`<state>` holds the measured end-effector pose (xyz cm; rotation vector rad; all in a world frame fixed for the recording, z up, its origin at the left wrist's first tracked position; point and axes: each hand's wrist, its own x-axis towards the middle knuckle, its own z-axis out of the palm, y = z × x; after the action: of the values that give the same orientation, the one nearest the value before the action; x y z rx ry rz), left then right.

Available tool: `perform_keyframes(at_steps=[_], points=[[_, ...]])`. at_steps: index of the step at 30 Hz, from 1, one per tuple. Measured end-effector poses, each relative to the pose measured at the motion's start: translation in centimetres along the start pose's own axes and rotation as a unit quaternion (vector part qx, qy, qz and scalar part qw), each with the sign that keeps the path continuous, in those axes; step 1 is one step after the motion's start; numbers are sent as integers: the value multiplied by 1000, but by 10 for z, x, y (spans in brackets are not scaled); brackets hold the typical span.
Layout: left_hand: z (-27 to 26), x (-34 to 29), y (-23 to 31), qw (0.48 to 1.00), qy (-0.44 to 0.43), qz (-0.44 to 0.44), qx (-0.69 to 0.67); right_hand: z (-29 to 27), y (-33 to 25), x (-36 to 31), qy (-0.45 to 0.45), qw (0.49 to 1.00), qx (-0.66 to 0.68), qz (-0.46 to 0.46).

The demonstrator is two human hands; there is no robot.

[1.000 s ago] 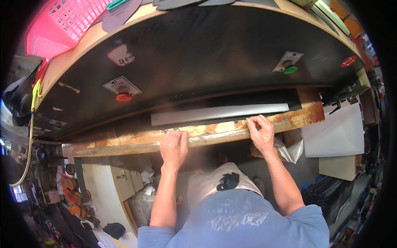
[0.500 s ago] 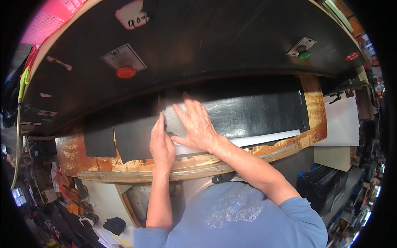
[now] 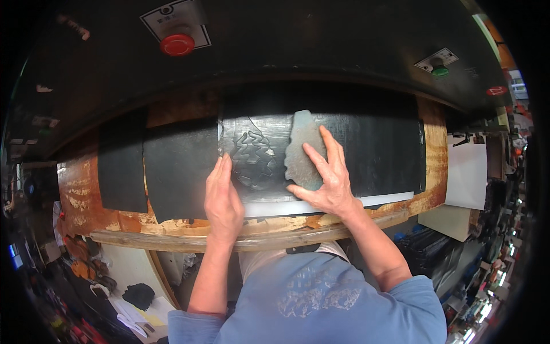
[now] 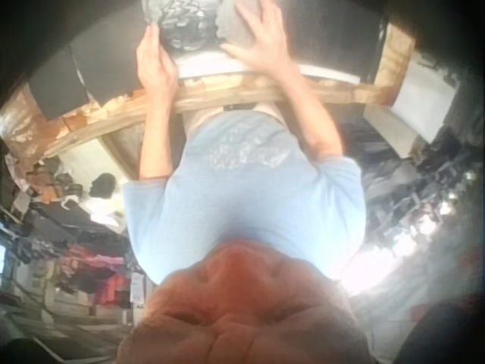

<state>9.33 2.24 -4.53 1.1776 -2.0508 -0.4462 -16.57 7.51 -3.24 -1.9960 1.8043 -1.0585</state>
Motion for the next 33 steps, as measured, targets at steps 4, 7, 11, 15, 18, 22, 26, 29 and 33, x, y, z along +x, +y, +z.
perform_keyframes(at_steps=[4,7,11,15,18,22,26,29,33], points=[[0,0,1,1000,-3,4,8,8,2,-3,8,1000,7,13],[0,3,1,1000,-11,-2,16,4,3,-1,5,999,21,-33],[-3,6,1,1000,-21,-13,9,6,3,-1,-25,999,21,-1],[-16,-18,22,1000,-3,4,16,7,2,2,-5,999,28,-17],[-17,-51,47,993,-20,47,-109,-2,2,6,-33,998,36,-37],[4,-68,48,987,-95,98,-78,-45,3,0,186,977,95,-33],[15,-75,31,991,-25,122,-48,-121,30,-5,445,893,62,-4],[17,-74,25,991,-12,128,-23,-158,50,-1,443,895,27,50],[16,-61,28,995,-21,93,18,-157,52,-37,388,918,35,66]])
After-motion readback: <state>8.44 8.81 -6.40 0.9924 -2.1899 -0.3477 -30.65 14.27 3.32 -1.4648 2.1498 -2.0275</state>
